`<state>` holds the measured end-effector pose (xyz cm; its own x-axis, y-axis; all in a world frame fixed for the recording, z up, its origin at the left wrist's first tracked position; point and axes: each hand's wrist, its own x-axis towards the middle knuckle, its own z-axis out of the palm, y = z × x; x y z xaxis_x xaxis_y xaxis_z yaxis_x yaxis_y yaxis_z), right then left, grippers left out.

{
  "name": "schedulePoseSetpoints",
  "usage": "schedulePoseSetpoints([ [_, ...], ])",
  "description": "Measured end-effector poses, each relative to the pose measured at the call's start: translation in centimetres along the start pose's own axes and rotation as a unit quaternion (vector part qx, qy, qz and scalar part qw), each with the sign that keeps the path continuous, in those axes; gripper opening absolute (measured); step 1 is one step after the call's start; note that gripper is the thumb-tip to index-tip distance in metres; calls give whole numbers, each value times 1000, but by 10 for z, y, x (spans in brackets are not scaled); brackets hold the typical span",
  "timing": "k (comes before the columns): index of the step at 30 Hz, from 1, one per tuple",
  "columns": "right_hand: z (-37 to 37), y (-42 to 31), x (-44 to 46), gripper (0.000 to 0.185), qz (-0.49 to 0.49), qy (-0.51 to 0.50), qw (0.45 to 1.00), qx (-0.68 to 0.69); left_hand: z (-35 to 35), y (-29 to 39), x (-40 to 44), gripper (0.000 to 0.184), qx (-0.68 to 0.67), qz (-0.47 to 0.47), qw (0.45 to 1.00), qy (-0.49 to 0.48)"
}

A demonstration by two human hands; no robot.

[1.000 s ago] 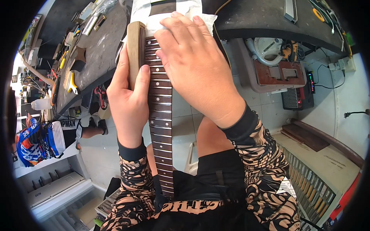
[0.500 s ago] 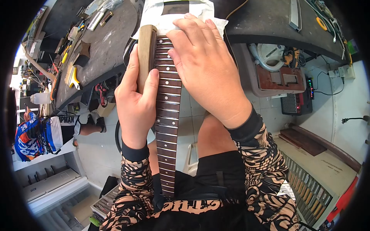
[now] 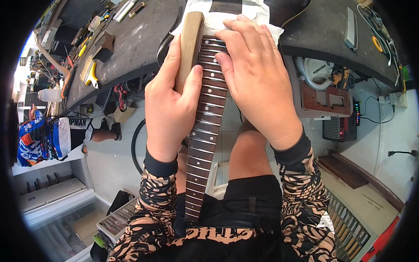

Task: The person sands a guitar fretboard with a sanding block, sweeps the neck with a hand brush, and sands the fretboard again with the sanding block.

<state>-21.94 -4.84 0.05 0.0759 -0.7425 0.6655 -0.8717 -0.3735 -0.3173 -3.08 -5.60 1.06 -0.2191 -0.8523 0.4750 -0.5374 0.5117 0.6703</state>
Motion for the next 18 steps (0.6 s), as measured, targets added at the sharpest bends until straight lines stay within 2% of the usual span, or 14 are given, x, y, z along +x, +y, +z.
schedulePoseSetpoints([
  [4,0,-2,-1,31,15,-2,1000,0,-1,-2,-7,70,21,28,999,8],
  [13,1,-1,-1,28,13,0,1000,0,-3,-2,-8,69,-20,6,1000,21],
  [16,0,0,0,28,10,0,1000,9,-2,2,-2,69,7,-2,1000,-5],
  [18,0,0,-1,28,13,1,1000,2,1,-2,-4,69,6,21,1000,9],
])
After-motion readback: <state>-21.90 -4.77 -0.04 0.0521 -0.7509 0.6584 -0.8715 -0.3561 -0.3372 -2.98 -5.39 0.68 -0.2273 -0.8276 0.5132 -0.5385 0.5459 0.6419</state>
